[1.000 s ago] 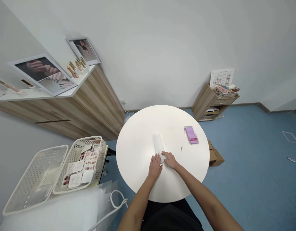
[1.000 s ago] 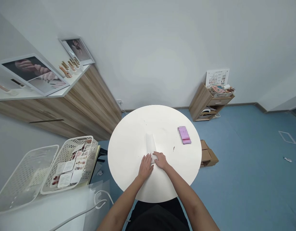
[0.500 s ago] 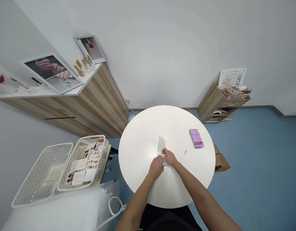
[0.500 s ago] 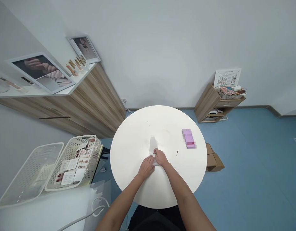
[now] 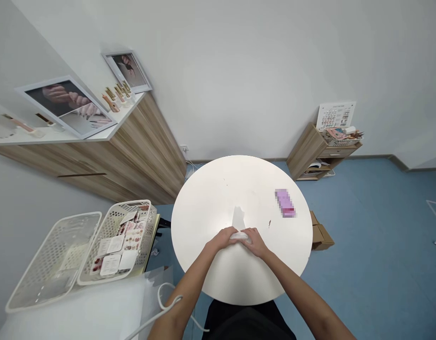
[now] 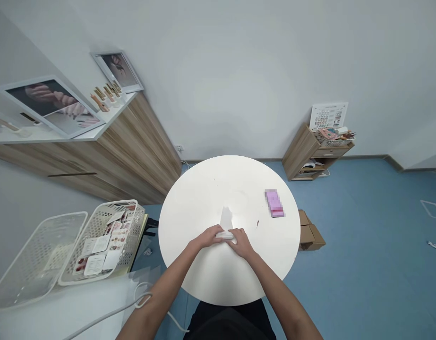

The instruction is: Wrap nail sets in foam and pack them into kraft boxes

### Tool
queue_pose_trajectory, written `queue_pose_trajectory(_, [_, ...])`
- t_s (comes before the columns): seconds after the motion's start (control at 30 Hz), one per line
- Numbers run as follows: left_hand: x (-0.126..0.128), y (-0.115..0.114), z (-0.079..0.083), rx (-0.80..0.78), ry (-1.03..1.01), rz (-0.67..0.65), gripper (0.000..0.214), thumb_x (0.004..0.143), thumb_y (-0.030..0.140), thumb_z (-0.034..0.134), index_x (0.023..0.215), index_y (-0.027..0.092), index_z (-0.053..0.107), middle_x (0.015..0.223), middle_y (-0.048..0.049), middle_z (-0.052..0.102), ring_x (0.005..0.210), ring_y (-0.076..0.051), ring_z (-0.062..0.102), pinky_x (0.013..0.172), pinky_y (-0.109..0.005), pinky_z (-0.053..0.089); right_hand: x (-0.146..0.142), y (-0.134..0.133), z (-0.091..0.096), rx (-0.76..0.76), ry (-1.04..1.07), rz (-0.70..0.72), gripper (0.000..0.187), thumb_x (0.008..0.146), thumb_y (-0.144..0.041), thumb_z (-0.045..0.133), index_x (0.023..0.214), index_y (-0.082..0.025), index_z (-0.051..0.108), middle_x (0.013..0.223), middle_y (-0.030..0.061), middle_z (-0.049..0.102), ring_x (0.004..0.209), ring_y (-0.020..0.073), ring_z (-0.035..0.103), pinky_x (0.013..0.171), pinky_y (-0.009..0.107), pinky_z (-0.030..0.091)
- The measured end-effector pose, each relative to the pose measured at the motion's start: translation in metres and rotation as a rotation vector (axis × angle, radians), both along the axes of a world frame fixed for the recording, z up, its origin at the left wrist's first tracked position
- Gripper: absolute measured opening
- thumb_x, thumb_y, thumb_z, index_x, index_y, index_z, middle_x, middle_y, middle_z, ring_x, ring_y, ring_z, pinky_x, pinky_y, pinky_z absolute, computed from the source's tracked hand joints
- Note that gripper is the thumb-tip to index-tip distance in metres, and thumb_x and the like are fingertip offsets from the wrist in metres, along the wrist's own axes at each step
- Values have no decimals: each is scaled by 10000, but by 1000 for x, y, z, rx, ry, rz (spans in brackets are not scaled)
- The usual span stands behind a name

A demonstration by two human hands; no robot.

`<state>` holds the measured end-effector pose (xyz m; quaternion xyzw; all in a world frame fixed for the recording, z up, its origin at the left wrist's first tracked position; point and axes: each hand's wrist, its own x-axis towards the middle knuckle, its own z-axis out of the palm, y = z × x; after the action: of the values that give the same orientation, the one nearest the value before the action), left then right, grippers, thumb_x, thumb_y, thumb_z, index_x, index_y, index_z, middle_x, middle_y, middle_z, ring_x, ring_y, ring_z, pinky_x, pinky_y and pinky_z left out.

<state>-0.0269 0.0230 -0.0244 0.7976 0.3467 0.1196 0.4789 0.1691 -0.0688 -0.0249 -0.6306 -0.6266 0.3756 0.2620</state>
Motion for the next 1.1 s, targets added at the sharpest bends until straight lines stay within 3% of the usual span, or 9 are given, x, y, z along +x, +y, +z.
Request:
queue_pose_trajectory(0.1, [7,20,1,-173,-2,70,213,650,368,731,834,260,723,873,-24,715,783,-224,653,698,-291,491,5,6,-7,-65,31,-69,372,866,-418,512,1177,-242,618,1083,49,675,931,216,591,854,360,476])
queue_pose_trajectory(0.2, [15,34,-2,-256,-6,161,255,669,373,720,902,269,715,875,-16,717,766,-209,648,692,-283,487,9,25,-22,-145,64,-159,297,822,-406,525,1023,-225,647,898,21,672,751,182,593,726,312,476])
queue_pose_trajectory(0.33, [25,31,-18,-166,3,368,277,730,340,672,998,280,637,744,36,624,659,-164,603,653,-265,473,11,47,-40,-213,87,-298,222,754,-432,592,843,-228,601,724,-18,611,684,171,581,661,283,459])
queue_pose_trajectory(0.47, [32,14,-34,-18,55,510,229,768,287,635,988,260,579,881,24,557,691,-136,577,705,-271,486,7,51,-43,-251,34,-374,324,770,-407,591,1054,-262,533,698,-48,583,673,178,597,653,289,472])
queue_pose_trajectory(0.6, [35,-2,-43,130,113,557,195,843,294,571,1033,249,581,990,-27,528,865,-187,581,780,-322,495,-1,40,-32,-46,-175,-277,324,866,-338,493,1175,-239,513,1074,71,622,938,221,609,776,347,501])
queue_pose_trajectory(0.77, [37,-2,-48,115,131,586,180,861,283,553,1027,240,605,955,-39,551,895,-216,578,817,-368,496,-6,24,-28,175,-420,114,490,882,-276,530,1361,-202,460,1485,117,420,1371,289,338,1110,466,309])
queue_pose_trajectory(0.93, [39,8,-51,-76,60,688,170,786,294,647,939,220,648,935,-36,580,790,-186,611,816,-366,518,-5,29,-30,125,-551,211,637,808,-158,602,1418,-166,420,1515,142,392,1386,299,340,1146,491,244])
queue_pose_trajectory(1.03, [40,6,-50,-169,8,770,311,818,392,639,1071,210,633,992,-66,628,820,-186,645,812,-349,533,-3,42,-22,98,-531,221,582,800,-161,606,1370,-152,487,1461,162,462,1324,296,425,1117,463,301])
queue_pose_trajectory(1.1, [41,1,-48,-332,-111,857,423,884,503,548,1175,200,591,1066,-101,663,901,-195,666,824,-335,537,1,50,-14,52,-451,192,541,813,-226,616,1341,-145,527,1417,164,512,1266,291,487,1073,429,361])
